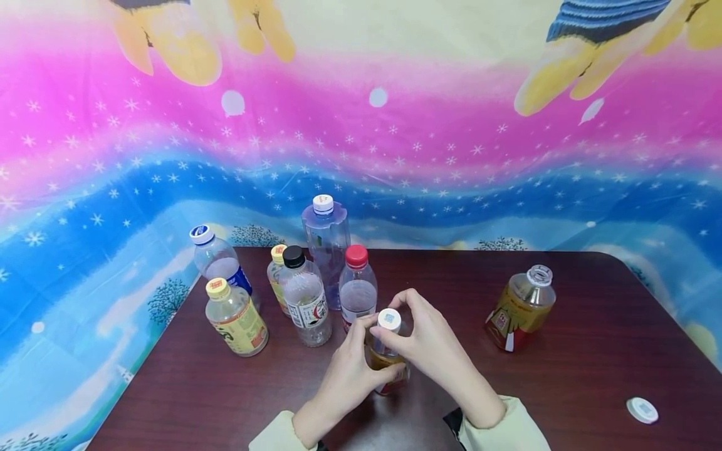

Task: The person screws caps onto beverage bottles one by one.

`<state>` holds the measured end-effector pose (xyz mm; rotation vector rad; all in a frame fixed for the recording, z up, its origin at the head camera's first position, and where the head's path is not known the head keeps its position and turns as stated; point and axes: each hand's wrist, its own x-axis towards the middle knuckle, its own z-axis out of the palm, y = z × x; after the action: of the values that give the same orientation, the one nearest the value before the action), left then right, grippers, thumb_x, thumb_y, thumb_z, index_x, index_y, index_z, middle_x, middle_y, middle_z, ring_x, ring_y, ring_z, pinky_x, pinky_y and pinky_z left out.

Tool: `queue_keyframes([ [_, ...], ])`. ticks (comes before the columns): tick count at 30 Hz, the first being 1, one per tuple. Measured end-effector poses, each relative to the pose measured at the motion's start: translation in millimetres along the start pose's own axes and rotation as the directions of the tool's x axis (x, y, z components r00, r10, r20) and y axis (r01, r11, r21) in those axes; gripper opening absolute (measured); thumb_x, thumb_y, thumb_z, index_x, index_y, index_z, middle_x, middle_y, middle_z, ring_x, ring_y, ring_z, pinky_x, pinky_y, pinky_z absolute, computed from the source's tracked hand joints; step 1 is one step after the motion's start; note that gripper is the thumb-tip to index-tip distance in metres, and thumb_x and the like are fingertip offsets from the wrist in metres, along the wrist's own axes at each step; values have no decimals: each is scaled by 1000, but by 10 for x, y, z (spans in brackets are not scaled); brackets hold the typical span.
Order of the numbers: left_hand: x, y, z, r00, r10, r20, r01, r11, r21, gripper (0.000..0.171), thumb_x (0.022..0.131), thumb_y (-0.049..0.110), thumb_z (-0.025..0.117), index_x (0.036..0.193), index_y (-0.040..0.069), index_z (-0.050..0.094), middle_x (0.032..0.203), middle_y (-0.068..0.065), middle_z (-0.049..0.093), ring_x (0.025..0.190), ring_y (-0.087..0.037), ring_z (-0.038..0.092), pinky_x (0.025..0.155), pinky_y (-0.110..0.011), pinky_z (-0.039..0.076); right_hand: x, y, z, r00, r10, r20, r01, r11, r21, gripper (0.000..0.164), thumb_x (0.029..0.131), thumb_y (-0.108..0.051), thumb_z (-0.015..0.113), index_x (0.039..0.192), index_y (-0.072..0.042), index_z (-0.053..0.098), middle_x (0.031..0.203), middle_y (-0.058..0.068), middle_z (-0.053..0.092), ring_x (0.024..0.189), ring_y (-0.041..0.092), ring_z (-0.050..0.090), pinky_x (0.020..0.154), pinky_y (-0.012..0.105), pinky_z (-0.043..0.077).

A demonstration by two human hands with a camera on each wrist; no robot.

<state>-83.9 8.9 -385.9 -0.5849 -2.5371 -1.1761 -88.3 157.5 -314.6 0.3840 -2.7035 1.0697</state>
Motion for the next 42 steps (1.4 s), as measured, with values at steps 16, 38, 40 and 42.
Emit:
queue_keyframes([
  [16, 2, -19, -7, 1000, 13, -4, -13, 1000, 23, 75, 70, 34, 84, 130, 12, 44, 126, -4, 58, 108, -16, 63, 85, -32, 55, -36, 42, -163, 991, -125, 49, 127, 992, -22, 31, 79, -20, 77, 108, -21, 68, 103, -10, 67, 98, 12, 62, 86, 39, 52],
  [38, 0, -25, 20, 1000, 22, -5, -22, 999, 27, 77, 70, 34, 84, 131, 12, 43, 127, -4, 58, 109, -17, 62, 86, -32, 55, -14, 52, -141, 974, -211, 86, 210, 978, 10, 38, 83, -16, 73, 119, -20, 63, 115, -4, 64, 106, 12, 58, 89, 38, 51],
  [40, -2, -22, 18, 1000, 17, 0, -17, 1000, 24, 77, 70, 35, 84, 131, 11, 43, 127, -5, 58, 109, -17, 63, 87, -32, 55, -13, 50, -153, 972, -215, 98, 214, 977, 19, 34, 84, -16, 72, 117, -21, 65, 114, -5, 64, 104, 10, 58, 87, 34, 52],
  [42, -3, -13, 9, 1000, 6, 9, -6, 1000, 17, 78, 70, 35, 83, 132, 11, 42, 128, -5, 57, 109, -17, 62, 87, -32, 55, -10, 46, -162, 972, -210, 104, 209, 978, 26, 30, 86, -17, 70, 115, -21, 66, 112, -6, 65, 103, 8, 58, 86, 31, 52],
])
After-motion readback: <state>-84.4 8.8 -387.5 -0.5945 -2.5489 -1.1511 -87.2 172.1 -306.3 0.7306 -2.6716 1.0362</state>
